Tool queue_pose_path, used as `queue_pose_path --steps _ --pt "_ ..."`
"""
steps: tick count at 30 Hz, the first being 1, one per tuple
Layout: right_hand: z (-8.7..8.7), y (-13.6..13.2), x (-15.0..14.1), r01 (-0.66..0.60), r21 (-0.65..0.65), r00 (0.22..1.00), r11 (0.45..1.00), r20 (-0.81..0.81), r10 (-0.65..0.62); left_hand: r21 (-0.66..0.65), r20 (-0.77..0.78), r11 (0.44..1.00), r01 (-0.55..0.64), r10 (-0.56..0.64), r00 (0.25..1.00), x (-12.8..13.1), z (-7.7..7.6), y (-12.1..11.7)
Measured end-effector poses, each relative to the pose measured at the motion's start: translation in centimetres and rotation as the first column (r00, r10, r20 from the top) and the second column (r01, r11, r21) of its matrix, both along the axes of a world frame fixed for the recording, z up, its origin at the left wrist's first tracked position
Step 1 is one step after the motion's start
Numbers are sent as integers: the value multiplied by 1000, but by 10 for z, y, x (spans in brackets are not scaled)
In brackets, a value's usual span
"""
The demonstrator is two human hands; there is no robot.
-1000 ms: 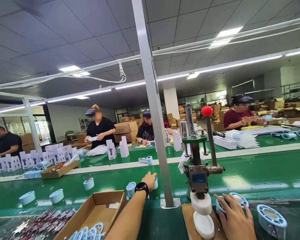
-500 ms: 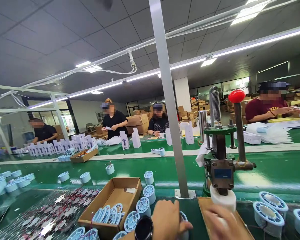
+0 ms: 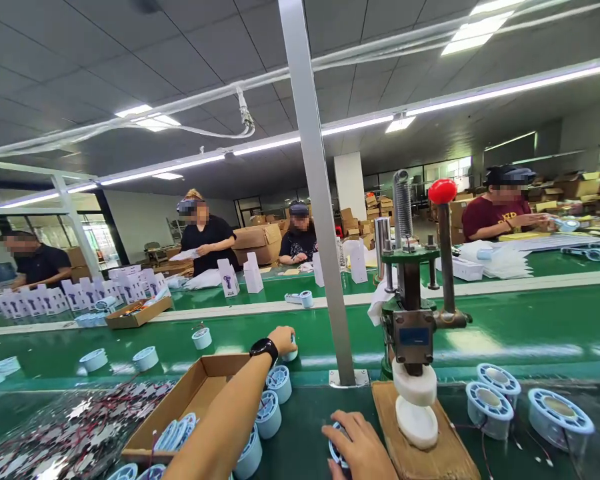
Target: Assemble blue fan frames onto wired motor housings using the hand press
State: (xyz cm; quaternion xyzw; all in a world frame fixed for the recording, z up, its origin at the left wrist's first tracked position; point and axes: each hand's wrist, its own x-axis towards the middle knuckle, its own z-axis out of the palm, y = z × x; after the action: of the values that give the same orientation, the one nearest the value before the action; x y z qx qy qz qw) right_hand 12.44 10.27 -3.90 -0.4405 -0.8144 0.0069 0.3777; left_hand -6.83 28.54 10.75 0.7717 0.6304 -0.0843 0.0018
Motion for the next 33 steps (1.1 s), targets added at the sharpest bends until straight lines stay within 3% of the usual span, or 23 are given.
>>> queue_pose_path --steps 5,8,12,16,21,24,28,31,33 --pt "7 -5 1 -51 -118 996 992 -79 42 -122 -40 988 91 -97 995 -2 -1 -2" --pt "15 -10 3 -86 -212 991 974 -119 61 -168 -84 982 86 -101 991 -9 1 -14" --pt "23 -18 4 -71 -273 990 959 -135 34 -135 -133 991 -7 -11 991 -14 -2 -27" --pt "17 -23 8 -64 -343 989 937 -147 14 -63 -83 998 -29 24 996 -20 6 -34" --pt "5 -29 17 -92 -372 990 924 -131 46 93 -16 992 -83 85 996 -69 38 -53" --pt "4 -31 19 -105 -361 992 927 -104 72 80 -29 989 -127 130 991 -109 47 -80" --pt "6 -31 18 -96 -364 994 927 -85 69 -138 -45 984 -117 111 993 -144 32 -115" --pt "5 -30 18 -99 -355 993 930 -92 70 -273 -15 959 -79 78 997 -152 17 -127" --pt "5 -31 18 -97 -348 992 932 -107 63 -293 21 954 -60 69 997 -154 11 -129"
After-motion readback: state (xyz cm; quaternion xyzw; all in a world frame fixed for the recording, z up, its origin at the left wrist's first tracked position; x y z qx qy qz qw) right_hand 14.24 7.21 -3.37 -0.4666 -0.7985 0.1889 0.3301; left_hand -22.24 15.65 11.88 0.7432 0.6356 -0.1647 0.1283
